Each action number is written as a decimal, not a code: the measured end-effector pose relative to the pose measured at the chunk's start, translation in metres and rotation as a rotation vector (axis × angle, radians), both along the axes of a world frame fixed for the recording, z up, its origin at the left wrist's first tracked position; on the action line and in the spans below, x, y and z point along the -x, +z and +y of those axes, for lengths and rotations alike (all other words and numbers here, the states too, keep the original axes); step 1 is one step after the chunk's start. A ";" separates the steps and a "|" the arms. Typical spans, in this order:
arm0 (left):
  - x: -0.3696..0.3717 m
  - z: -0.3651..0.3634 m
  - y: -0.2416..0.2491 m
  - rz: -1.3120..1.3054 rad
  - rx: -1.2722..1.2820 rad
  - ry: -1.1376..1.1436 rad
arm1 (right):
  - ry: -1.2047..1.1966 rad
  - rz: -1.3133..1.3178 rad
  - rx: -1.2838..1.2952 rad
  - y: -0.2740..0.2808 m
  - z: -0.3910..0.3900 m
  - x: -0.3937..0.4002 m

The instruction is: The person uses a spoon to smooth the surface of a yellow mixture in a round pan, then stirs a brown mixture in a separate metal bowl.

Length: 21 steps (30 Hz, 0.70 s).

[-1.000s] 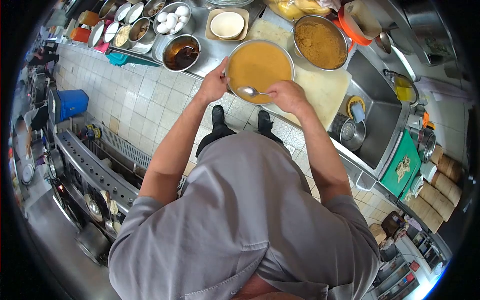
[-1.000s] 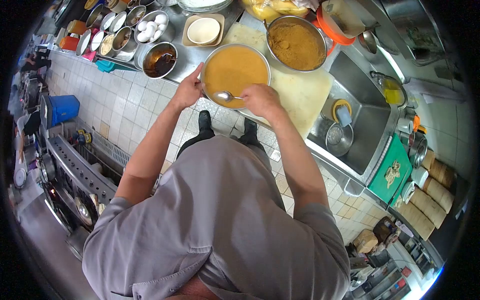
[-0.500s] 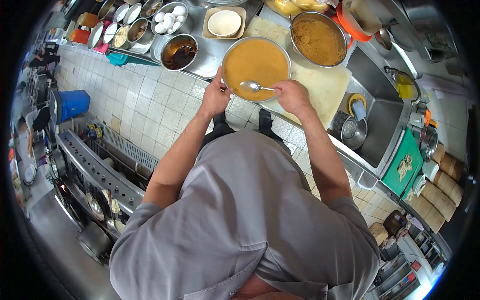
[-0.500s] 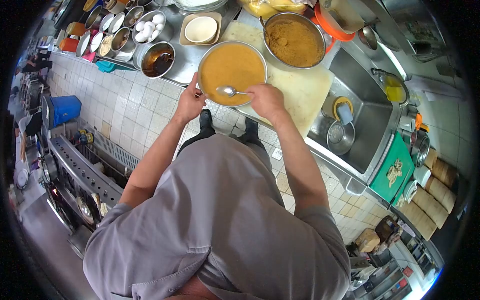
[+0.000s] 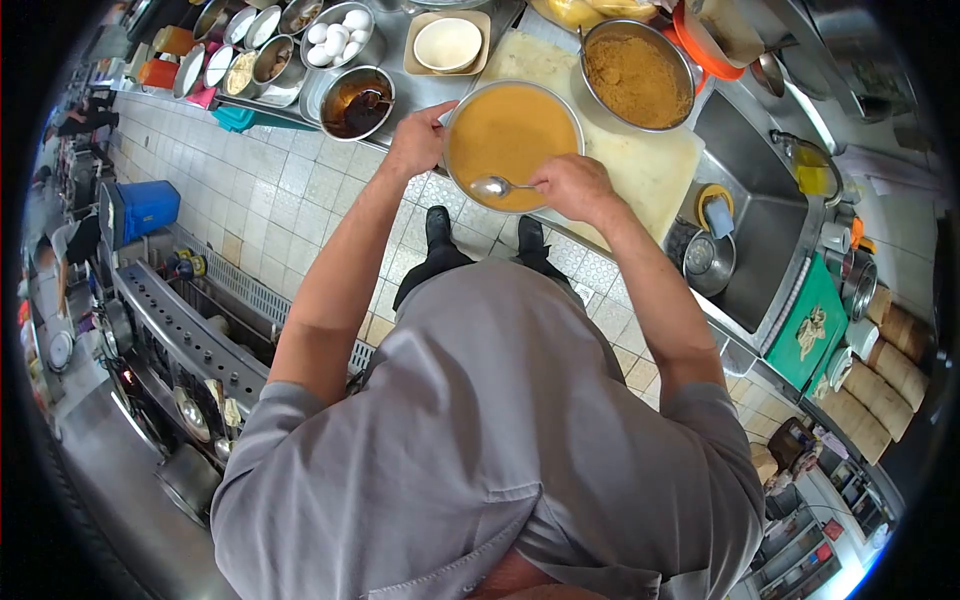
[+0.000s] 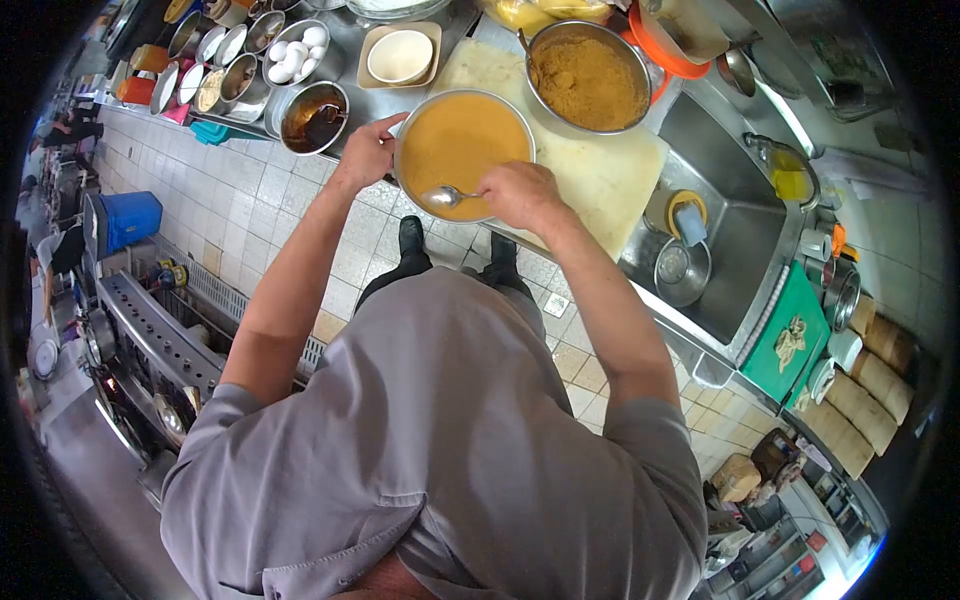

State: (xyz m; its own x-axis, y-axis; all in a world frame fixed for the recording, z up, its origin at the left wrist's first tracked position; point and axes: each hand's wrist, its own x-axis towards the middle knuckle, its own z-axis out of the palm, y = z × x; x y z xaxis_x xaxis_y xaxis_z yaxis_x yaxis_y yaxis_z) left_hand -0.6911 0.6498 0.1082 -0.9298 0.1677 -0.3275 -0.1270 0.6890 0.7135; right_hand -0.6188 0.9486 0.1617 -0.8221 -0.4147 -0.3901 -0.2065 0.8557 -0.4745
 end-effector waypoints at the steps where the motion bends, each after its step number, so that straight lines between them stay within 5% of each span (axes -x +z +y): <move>1: 0.001 0.000 -0.003 0.030 0.012 0.006 | 0.018 0.011 -0.019 0.002 0.007 -0.001; 8: -0.009 -0.002 -0.015 0.118 -0.032 0.131 | -0.234 0.053 0.137 -0.015 0.006 -0.012; 15: -0.045 -0.001 0.003 0.256 -0.085 0.185 | -0.113 0.348 -0.081 -0.006 0.015 -0.038; 18: -0.032 0.028 0.018 0.246 -0.202 0.164 | -0.618 0.353 0.253 0.033 0.007 0.024; 21: 0.010 0.086 0.028 0.272 -0.317 -0.012 | -0.588 0.611 0.168 0.057 -0.002 0.120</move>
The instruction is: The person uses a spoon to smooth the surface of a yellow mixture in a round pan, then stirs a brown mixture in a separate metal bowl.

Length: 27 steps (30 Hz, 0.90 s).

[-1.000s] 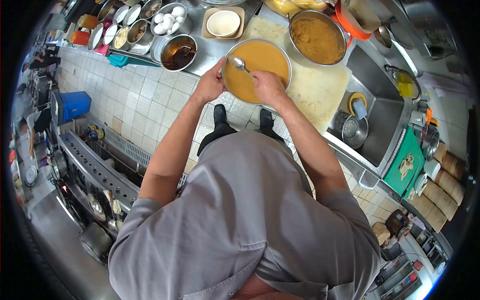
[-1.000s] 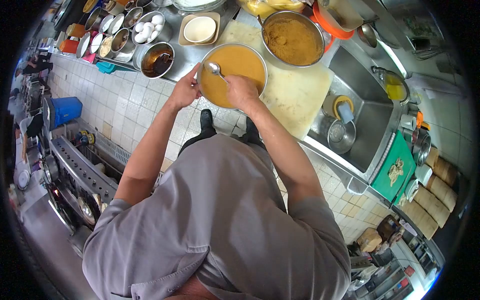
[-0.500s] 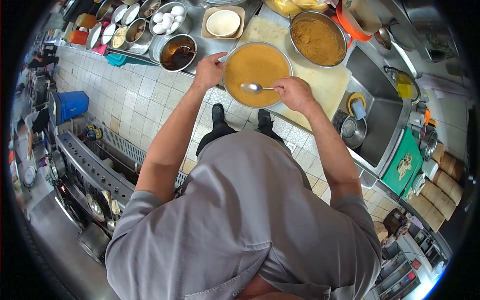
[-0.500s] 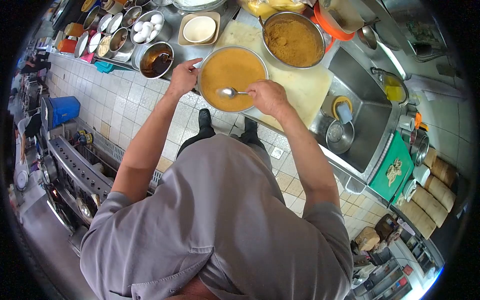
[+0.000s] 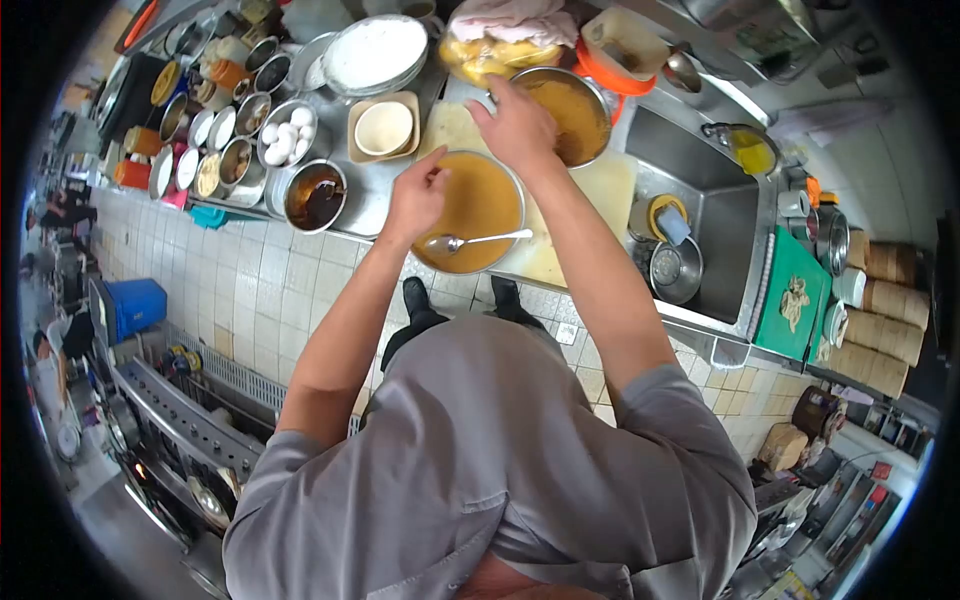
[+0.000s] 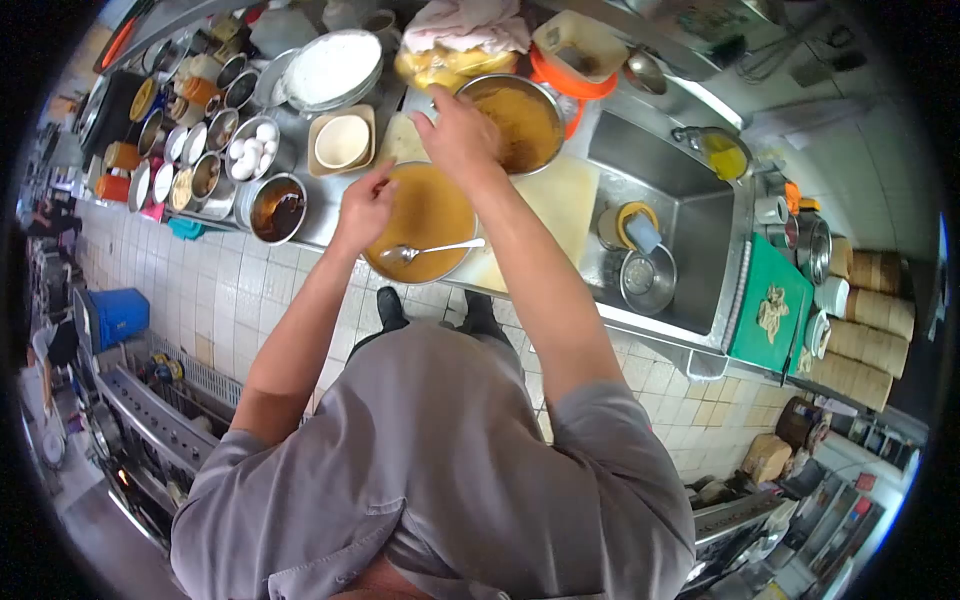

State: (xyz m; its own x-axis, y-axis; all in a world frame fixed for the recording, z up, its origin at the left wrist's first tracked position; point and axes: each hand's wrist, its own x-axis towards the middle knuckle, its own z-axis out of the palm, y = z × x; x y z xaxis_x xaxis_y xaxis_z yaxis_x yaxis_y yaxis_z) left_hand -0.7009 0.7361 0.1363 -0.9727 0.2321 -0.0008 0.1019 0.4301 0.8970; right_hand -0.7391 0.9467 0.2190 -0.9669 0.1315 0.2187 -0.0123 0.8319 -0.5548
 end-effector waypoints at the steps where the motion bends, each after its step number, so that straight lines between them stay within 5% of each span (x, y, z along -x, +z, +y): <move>1: 0.013 0.026 0.009 -0.094 -0.044 0.012 | 0.043 -0.021 -0.101 -0.007 0.007 0.023; 8: 0.090 0.119 0.018 -0.324 -0.155 -0.112 | 0.040 -0.447 -0.291 0.015 0.135 -0.044; 13: 0.075 0.158 0.040 -0.445 -0.116 -0.350 | 0.145 -0.340 -0.443 0.016 0.145 -0.092; 19: 0.052 0.203 -0.006 -0.063 -0.097 -0.112 | 0.250 -0.604 -0.656 0.066 0.186 -0.119; 27: 0.029 0.207 -0.005 -0.189 -0.251 -0.043 | 0.270 -0.598 -0.297 0.004 0.180 -0.134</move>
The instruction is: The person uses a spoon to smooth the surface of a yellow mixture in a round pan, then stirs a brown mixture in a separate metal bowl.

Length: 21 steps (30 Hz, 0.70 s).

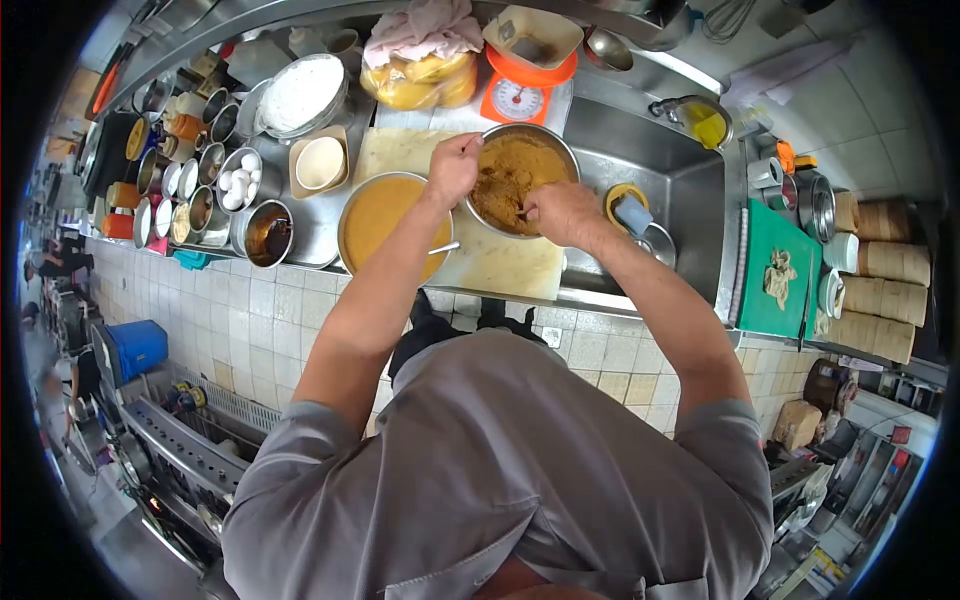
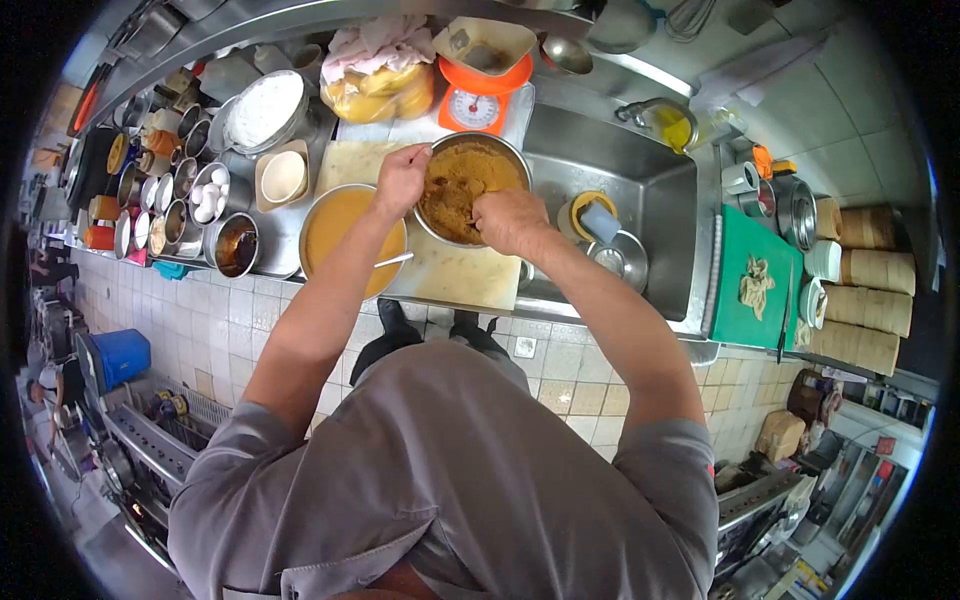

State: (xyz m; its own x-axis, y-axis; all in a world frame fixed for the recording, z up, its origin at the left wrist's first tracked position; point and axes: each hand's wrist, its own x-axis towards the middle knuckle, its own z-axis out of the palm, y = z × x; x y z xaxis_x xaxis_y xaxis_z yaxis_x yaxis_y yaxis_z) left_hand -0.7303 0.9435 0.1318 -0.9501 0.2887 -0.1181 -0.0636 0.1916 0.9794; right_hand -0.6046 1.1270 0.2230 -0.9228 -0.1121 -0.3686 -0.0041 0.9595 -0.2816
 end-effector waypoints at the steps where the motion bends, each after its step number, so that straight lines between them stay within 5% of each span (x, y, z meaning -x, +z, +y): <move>1: 0.005 -0.001 0.004 0.018 0.013 -0.005 | -0.015 0.024 0.020 -0.005 -0.005 0.007; 5: 0.004 0.003 0.006 0.051 0.051 -0.049 | -0.007 0.060 -0.229 0.000 -0.025 0.034; 8: 0.003 -0.001 -0.011 0.089 0.050 -0.018 | -0.010 0.019 -0.258 0.005 0.022 0.027; 13: -0.018 0.010 0.000 0.098 0.008 0.071 | 0.090 0.063 -0.223 -0.001 -0.042 -0.001; 17: -0.031 0.000 0.011 0.093 0.106 0.092 | -0.042 -0.049 -0.229 0.021 0.010 0.025; 21: -0.038 0.016 -0.010 0.193 0.033 0.222 | 0.137 -0.025 -0.232 0.020 -0.041 -0.016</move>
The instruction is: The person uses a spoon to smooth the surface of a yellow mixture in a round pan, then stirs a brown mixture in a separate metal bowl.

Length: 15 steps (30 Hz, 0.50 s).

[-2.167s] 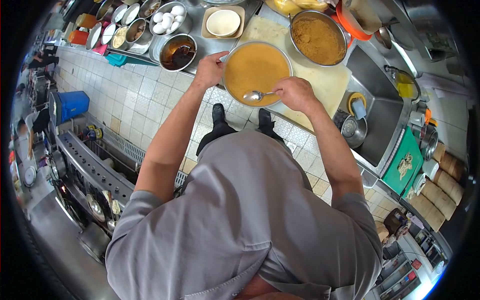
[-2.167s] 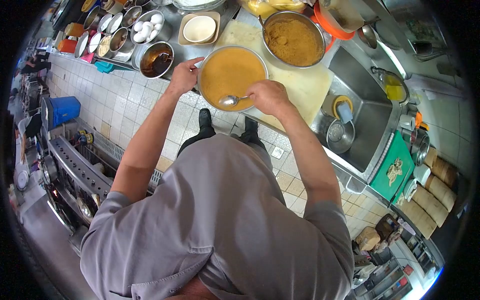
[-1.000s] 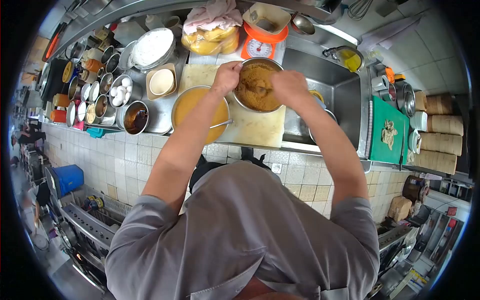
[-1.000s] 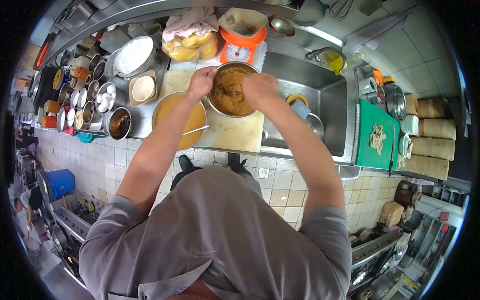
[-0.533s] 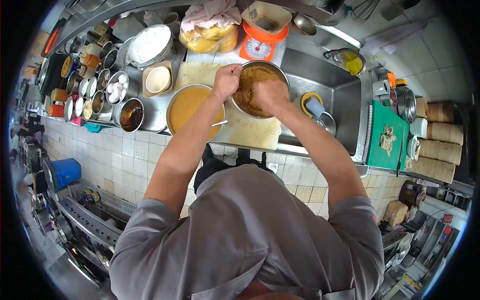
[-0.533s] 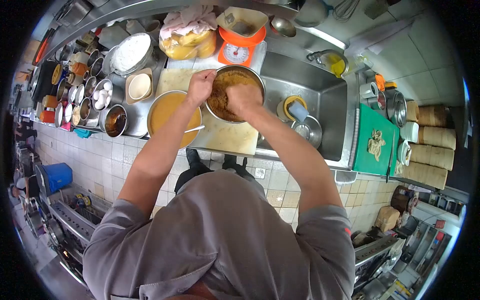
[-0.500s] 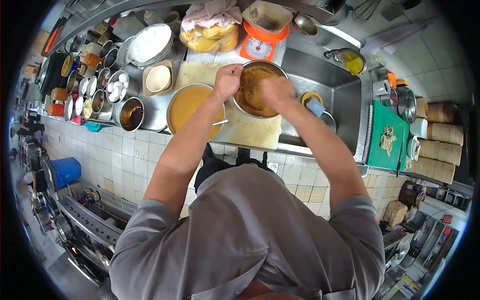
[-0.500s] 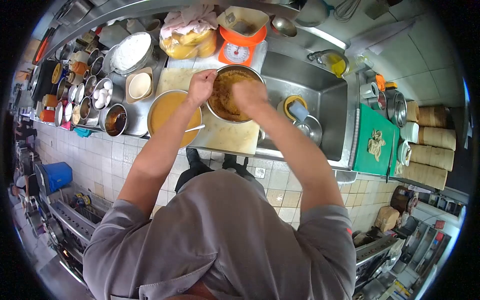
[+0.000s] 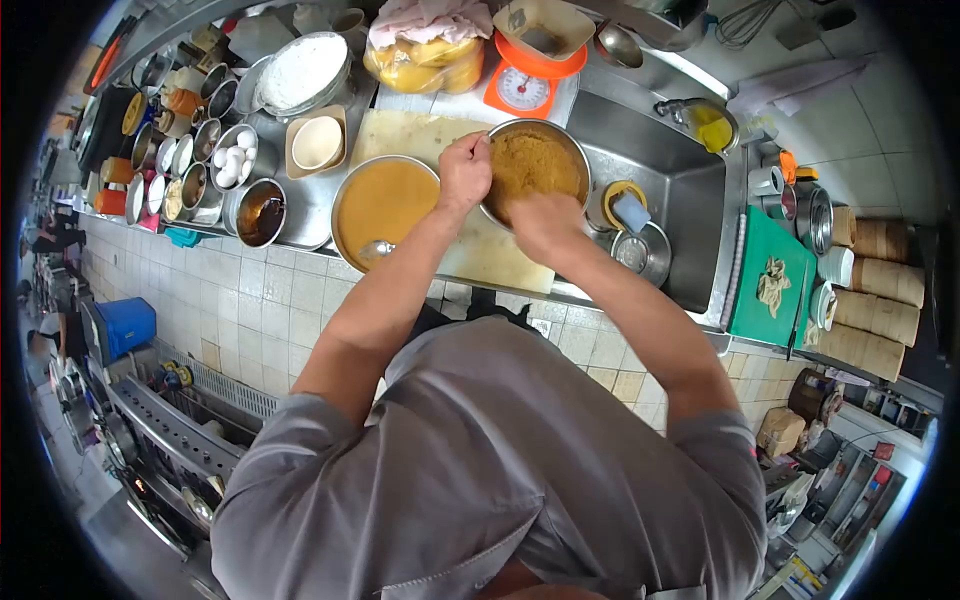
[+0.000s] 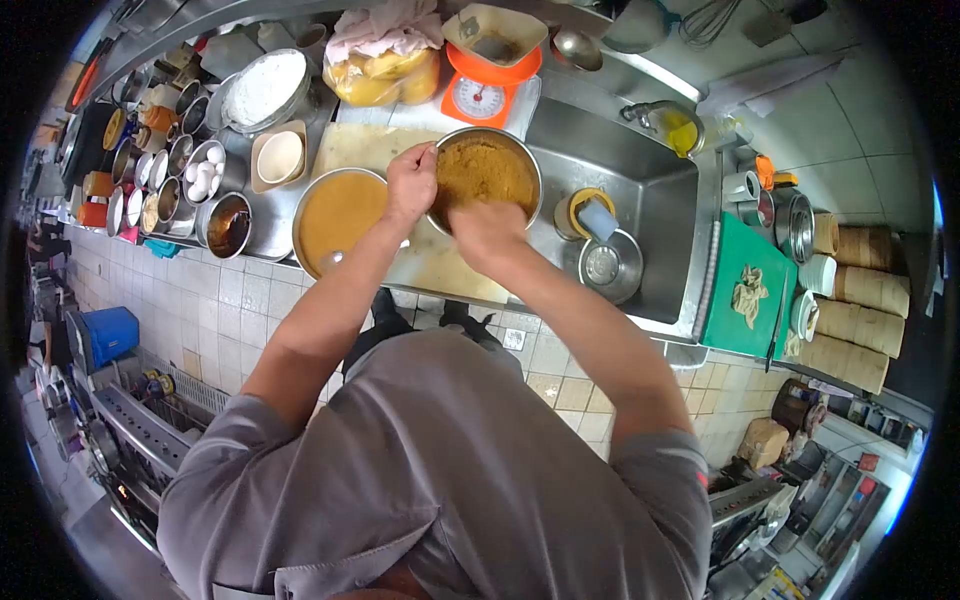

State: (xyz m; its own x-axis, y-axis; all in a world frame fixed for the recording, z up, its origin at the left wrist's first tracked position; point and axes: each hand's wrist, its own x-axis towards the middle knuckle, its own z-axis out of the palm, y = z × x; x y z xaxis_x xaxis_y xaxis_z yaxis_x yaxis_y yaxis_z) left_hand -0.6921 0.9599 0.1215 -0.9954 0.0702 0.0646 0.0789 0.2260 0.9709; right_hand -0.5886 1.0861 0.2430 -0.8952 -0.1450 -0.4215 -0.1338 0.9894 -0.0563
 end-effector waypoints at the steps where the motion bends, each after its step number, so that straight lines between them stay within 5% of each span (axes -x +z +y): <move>1: -0.002 -0.002 0.005 -0.040 0.019 -0.022 | -0.105 0.033 0.020 -0.004 0.007 0.016; 3: -0.002 -0.011 0.021 -0.112 0.063 -0.071 | -0.321 0.107 0.069 -0.014 0.028 0.059; 8: -0.011 -0.001 0.008 -0.051 -0.019 0.016 | -0.089 0.034 -0.042 -0.003 0.026 -0.007; 13: -0.015 -0.015 0.004 -0.067 0.048 -0.022 | -0.233 0.230 0.101 -0.013 0.064 0.046; 15: -0.010 -0.008 0.007 -0.064 0.025 0.006 | -0.172 -0.040 -0.055 0.012 0.058 0.010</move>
State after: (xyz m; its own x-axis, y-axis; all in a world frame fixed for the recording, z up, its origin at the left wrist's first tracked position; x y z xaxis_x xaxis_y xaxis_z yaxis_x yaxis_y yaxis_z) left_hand -0.6822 0.9515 0.1281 -0.9979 0.0654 -0.0011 0.0153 0.2508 0.9679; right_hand -0.5989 1.1438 0.2552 -0.8873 0.0331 -0.4599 0.0392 0.9992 -0.0037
